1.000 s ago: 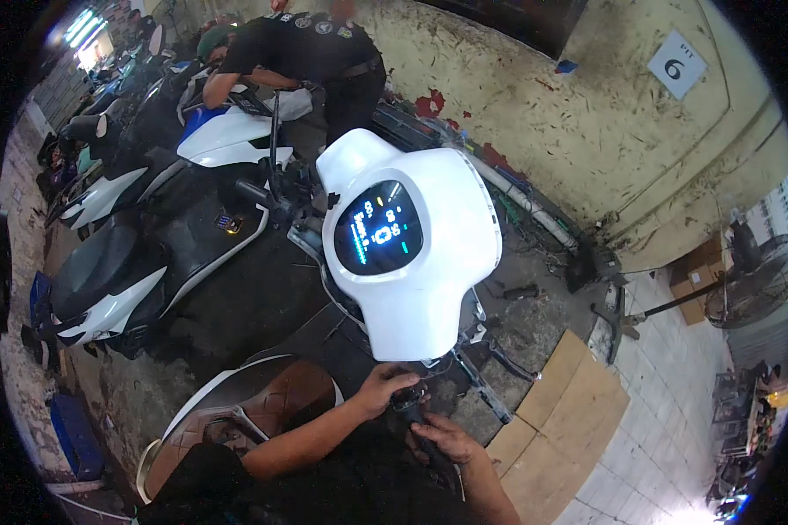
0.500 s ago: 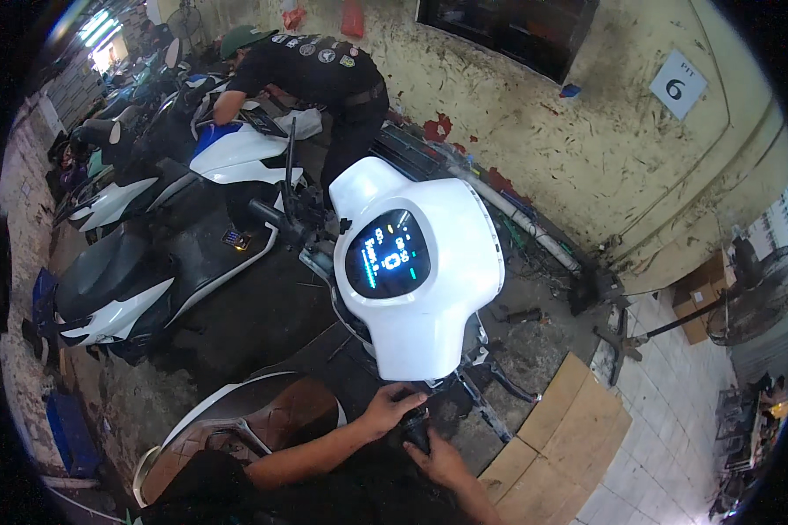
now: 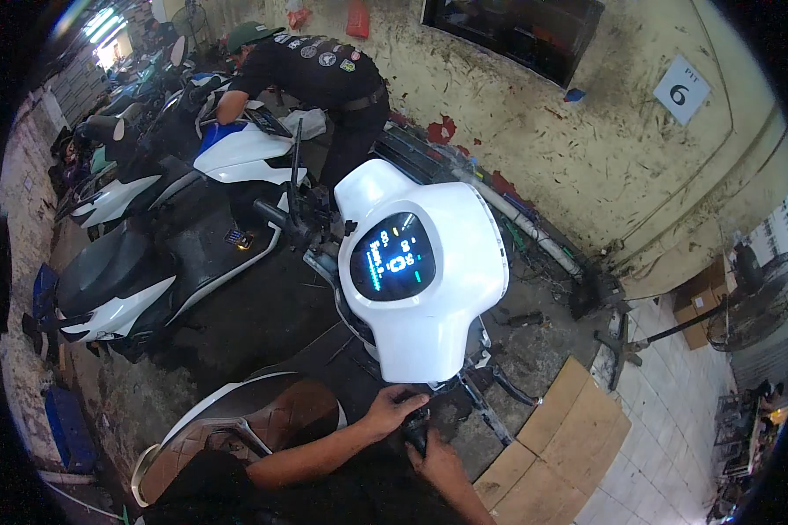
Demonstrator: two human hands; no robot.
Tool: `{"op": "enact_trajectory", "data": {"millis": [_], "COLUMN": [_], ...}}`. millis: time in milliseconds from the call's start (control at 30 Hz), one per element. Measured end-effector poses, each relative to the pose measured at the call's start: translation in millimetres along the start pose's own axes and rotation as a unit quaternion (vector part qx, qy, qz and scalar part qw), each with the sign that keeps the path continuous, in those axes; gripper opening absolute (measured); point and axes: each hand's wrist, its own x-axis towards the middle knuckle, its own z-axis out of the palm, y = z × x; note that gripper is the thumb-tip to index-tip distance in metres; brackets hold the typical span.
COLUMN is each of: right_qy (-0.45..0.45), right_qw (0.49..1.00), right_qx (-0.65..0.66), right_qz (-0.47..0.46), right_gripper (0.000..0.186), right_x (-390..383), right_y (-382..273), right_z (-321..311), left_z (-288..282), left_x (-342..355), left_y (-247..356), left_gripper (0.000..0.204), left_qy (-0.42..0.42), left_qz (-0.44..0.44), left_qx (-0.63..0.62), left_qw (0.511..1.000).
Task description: The person assembles a handlebar and digital display unit onto a motorcycle by hand and with a wrench, including routing internal wiring and pressing the plastic housing into place.
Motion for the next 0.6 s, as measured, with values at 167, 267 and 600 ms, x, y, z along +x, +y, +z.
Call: {"op": "enact_trajectory", "data": {"millis": [167,267,600], "right_qy": [-0.015,0.005,-0.031], "right_qw": [0.999,0.998,0.999], "right_qx": [-0.034,-0.026,-0.012], "right_qz": [-0.024,-0.049,0.006], "right_gripper": [0.055,0.054,0.055], "right_x": [1.4,1.0,2.4], "right_y": [4.0,3.6,-1.3], "right_z": [1.2,1.1,-2.6], "left_z": [-0.3,0.2,-1.8], "left_x": [0.7,0.3,3.5], "left_y": [1.2,1.4,-2.0], "left_gripper": [0.032,0.032,0.029], "left_qy": [-0.007,-0.003,0.016], "left_qz": [-0.036,-0.036,-0.075], "left_qx": [-0.031,-0.032,-0.064], "left_qw": [0.999,0.999,0.995]}}
